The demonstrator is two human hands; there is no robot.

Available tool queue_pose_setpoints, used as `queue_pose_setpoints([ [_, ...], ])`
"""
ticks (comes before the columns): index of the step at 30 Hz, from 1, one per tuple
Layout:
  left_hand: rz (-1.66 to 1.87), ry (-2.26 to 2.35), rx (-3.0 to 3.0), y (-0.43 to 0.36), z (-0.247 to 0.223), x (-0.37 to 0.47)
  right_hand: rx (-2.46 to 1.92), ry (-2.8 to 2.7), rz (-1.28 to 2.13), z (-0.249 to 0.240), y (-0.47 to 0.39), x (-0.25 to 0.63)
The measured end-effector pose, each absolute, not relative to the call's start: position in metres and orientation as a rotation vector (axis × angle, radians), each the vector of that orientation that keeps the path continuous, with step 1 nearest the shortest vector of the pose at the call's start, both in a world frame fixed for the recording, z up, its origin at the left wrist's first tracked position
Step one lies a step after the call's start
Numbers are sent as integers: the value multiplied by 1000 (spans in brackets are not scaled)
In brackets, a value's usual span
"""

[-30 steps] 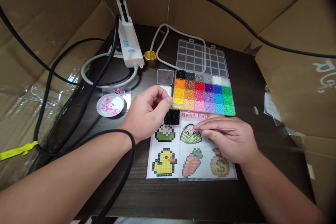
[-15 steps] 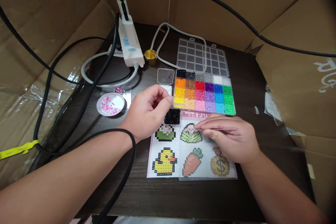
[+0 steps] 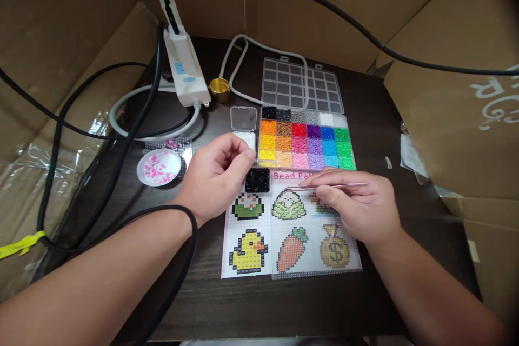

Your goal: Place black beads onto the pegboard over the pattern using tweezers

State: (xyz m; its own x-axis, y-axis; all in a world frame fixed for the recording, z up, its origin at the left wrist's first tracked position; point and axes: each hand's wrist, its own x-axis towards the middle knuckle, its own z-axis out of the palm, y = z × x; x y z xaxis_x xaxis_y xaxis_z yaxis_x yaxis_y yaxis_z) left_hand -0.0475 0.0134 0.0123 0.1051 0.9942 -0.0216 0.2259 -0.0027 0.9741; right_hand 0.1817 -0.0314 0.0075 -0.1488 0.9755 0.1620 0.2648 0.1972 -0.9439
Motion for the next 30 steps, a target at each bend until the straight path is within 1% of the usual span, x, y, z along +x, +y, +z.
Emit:
queue_pose_setpoints([
  [8, 991, 1302, 1406, 12, 14, -48, -1351, -1525, 1055, 10, -29, 178],
  [30, 975, 1322, 1411, 12, 13, -49, -1319, -1476, 1066, 8, -27, 178],
])
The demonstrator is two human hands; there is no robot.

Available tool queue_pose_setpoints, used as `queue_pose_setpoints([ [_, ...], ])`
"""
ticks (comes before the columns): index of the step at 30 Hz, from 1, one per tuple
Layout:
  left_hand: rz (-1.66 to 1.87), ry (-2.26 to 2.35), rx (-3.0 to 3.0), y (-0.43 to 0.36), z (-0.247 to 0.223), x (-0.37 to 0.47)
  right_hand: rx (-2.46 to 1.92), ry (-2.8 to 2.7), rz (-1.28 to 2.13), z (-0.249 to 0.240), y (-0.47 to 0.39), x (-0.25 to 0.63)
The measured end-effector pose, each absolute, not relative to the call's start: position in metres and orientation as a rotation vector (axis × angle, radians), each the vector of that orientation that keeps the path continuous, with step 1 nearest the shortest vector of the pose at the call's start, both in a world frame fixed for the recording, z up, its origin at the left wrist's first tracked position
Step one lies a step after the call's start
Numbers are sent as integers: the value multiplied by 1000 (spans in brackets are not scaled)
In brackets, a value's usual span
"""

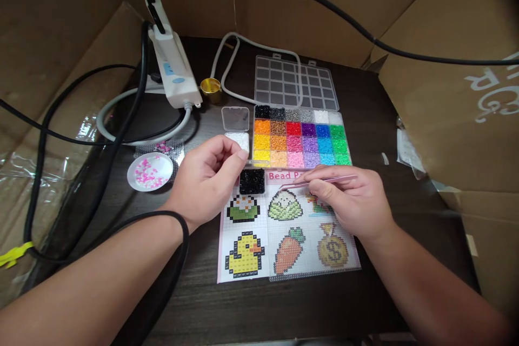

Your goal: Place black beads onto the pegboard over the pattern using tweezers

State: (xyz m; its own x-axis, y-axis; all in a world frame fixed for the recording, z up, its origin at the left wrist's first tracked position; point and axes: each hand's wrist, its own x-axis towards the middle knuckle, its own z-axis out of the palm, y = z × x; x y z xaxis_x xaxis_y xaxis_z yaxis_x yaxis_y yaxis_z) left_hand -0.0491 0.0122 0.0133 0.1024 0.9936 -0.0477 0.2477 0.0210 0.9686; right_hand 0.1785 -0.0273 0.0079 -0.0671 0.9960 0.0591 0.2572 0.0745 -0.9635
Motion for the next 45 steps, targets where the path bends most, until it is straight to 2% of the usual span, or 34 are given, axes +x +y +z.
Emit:
queue_pose_setpoints([
  [21, 987, 1300, 1423, 12, 13, -49, -1344, -1500, 1067, 9, -29, 177],
  [45, 978, 1321, 1496, 12, 13, -49, -1260, -1640, 897, 12, -33, 150],
])
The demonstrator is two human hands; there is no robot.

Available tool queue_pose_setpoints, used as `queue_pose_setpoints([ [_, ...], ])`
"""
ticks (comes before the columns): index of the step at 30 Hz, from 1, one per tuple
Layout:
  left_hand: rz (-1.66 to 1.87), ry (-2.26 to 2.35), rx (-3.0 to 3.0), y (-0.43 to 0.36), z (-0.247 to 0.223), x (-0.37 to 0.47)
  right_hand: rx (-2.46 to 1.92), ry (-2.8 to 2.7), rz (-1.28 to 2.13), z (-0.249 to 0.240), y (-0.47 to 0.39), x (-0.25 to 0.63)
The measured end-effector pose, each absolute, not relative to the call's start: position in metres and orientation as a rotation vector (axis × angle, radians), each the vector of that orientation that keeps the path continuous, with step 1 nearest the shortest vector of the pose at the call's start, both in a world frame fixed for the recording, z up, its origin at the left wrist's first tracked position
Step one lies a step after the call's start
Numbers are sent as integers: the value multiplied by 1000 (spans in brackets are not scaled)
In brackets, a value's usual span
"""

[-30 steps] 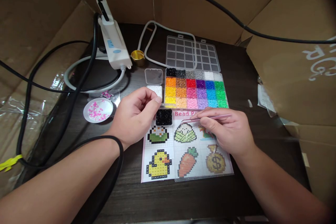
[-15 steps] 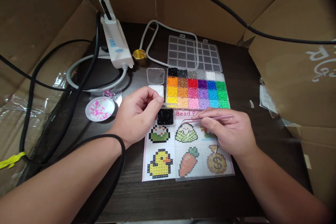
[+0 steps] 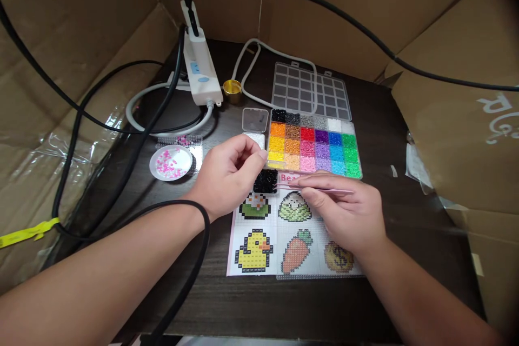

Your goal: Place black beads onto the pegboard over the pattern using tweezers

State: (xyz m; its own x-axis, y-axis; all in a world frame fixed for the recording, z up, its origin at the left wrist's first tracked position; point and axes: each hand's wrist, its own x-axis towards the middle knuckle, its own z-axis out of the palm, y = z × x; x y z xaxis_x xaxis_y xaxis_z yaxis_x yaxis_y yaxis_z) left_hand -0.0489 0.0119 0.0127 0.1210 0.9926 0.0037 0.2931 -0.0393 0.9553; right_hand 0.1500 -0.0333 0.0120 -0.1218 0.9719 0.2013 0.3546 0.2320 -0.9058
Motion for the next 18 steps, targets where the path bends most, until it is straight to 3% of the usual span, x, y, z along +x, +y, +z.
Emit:
queue_pose_setpoints([
  [18, 968, 1310, 1507, 11, 9, -51, -1277, -1695, 922, 9, -32, 149],
])
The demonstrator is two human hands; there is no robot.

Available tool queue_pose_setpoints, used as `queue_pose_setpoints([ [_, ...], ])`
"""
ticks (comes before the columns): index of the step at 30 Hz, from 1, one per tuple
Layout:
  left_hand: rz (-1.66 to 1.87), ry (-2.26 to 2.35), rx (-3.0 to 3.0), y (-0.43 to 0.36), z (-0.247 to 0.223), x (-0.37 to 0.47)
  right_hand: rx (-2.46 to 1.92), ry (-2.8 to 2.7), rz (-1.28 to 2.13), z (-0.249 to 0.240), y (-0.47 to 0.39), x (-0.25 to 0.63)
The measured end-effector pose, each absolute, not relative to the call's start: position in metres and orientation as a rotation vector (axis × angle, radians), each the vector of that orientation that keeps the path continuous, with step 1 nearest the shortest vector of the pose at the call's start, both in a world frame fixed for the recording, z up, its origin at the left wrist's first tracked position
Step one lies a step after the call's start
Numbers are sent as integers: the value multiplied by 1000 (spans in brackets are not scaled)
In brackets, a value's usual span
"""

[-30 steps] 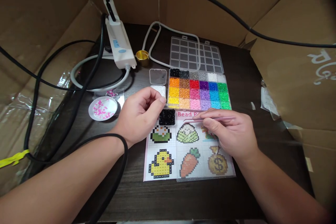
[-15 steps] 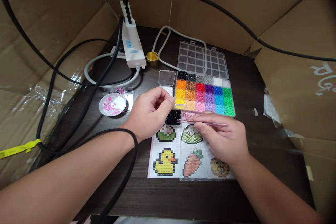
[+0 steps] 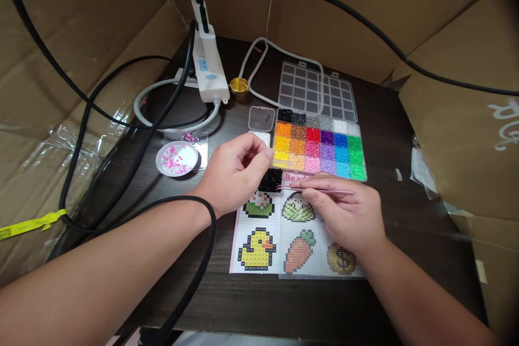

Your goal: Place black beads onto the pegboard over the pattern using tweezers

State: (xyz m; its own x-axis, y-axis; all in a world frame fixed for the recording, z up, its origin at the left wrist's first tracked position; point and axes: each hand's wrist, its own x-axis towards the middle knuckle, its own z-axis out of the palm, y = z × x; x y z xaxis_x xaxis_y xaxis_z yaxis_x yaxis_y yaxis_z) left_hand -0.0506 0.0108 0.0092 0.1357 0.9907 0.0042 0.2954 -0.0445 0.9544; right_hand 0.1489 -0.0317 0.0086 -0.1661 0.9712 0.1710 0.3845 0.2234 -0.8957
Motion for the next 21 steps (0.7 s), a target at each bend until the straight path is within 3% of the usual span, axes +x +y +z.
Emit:
queue_pose_setpoints([
  [21, 974, 1314, 1520, 11, 7, -50, -1252, -1734, 899, 9, -30, 147],
])
